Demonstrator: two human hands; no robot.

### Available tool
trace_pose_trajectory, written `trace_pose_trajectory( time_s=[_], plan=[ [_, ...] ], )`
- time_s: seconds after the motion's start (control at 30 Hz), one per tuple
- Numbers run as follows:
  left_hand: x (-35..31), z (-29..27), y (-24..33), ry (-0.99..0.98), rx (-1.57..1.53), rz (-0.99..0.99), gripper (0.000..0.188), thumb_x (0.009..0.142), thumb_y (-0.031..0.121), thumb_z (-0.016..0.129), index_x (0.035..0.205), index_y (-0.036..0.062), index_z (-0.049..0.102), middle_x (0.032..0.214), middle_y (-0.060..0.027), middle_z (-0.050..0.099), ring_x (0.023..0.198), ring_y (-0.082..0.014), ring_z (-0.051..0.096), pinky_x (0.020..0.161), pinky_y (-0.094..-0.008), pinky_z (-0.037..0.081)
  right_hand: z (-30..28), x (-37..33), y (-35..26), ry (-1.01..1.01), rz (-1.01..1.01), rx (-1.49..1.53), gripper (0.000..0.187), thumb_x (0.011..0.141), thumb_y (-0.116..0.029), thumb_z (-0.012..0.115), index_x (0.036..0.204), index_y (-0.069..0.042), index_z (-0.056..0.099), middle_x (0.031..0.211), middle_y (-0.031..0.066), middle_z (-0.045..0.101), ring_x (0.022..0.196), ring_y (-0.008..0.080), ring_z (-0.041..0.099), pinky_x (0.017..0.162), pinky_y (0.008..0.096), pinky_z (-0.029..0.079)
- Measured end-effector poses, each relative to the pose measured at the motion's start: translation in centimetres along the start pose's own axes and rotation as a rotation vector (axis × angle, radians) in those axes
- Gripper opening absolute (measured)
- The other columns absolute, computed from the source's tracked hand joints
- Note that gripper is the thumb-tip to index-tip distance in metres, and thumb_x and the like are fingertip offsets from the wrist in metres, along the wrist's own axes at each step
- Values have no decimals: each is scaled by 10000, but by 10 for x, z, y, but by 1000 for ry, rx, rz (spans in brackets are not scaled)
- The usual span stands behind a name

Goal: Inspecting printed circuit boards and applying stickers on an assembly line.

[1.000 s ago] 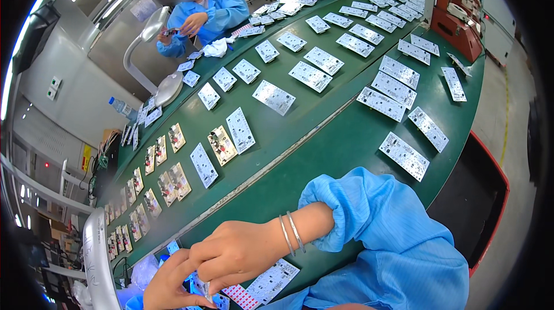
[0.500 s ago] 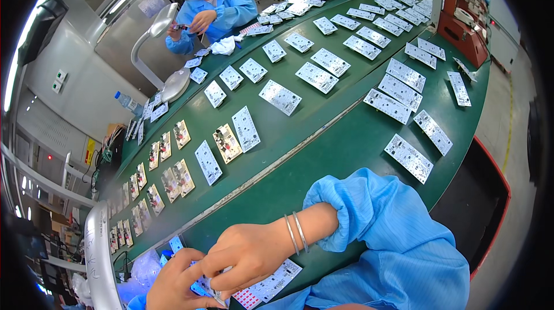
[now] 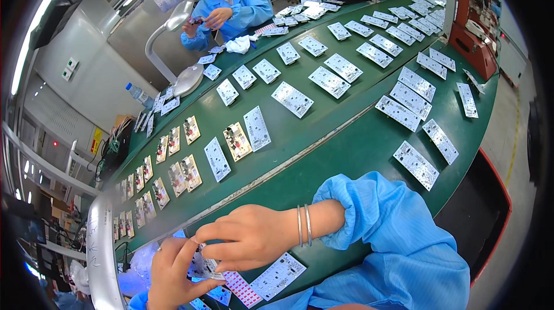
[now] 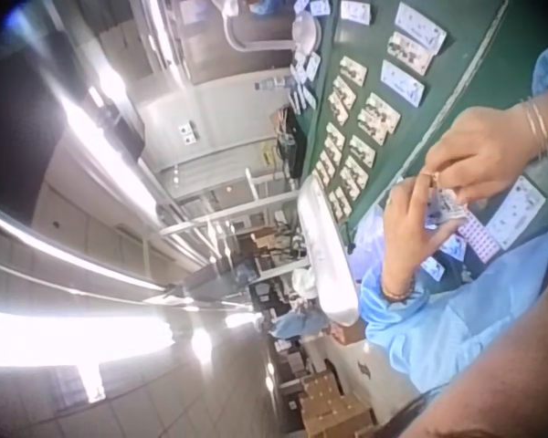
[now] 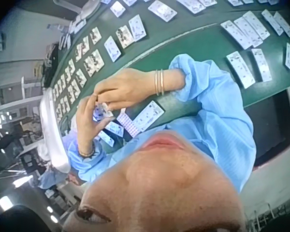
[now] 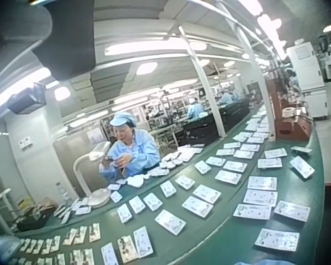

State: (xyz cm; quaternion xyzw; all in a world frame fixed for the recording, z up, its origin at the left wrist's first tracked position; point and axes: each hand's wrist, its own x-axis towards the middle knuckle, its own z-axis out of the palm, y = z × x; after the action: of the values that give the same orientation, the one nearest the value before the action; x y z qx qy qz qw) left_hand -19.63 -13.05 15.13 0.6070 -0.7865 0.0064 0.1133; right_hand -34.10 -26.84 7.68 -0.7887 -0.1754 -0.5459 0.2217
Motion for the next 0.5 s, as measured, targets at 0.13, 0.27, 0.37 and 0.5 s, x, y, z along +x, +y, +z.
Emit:
trace_pose_trajectory(
  time_s=[0.13, 0.27, 0.37, 0.5],
  plan=[
    [1, 0, 1, -6, 73, -12, 795, 458, 393, 754, 1100, 29, 457, 854, -127, 511, 750, -290, 502, 603, -360, 405, 1, -1, 2, -34, 7, -60, 252, 695, -200, 608, 871, -47, 514, 986, 110, 489, 587, 182, 508, 456, 273, 423],
    [1, 1, 1, -35, 115, -26, 793, 454, 393, 752, 1093, 28, 458, 861, -126, 512, 751, -289, 503, 602, -360, 408, 0, -2, 3, -81, 18, -76, 230, 683, -174, 593, 855, -44, 516, 999, 114, 495, 588, 177, 512, 460, 271, 427],
    [2, 5, -2, 14, 145, 14, 795, 442, 391, 752, 1086, 24, 463, 866, -125, 513, 751, -285, 501, 602, -360, 408, 2, -4, 6, -109, 20, -75, 217, 668, -156, 587, 842, -45, 518, 1004, 117, 502, 597, 174, 519, 469, 268, 432],
    [6, 9, -7, 14, 155, 25, 800, 434, 381, 752, 1086, 18, 463, 869, -122, 514, 756, -281, 498, 607, -360, 408, 1, -3, 9, -85, 27, -94, 178, 657, -148, 569, 771, -31, 499, 917, 108, 484, 593, 195, 515, 463, 295, 423]
  ],
)
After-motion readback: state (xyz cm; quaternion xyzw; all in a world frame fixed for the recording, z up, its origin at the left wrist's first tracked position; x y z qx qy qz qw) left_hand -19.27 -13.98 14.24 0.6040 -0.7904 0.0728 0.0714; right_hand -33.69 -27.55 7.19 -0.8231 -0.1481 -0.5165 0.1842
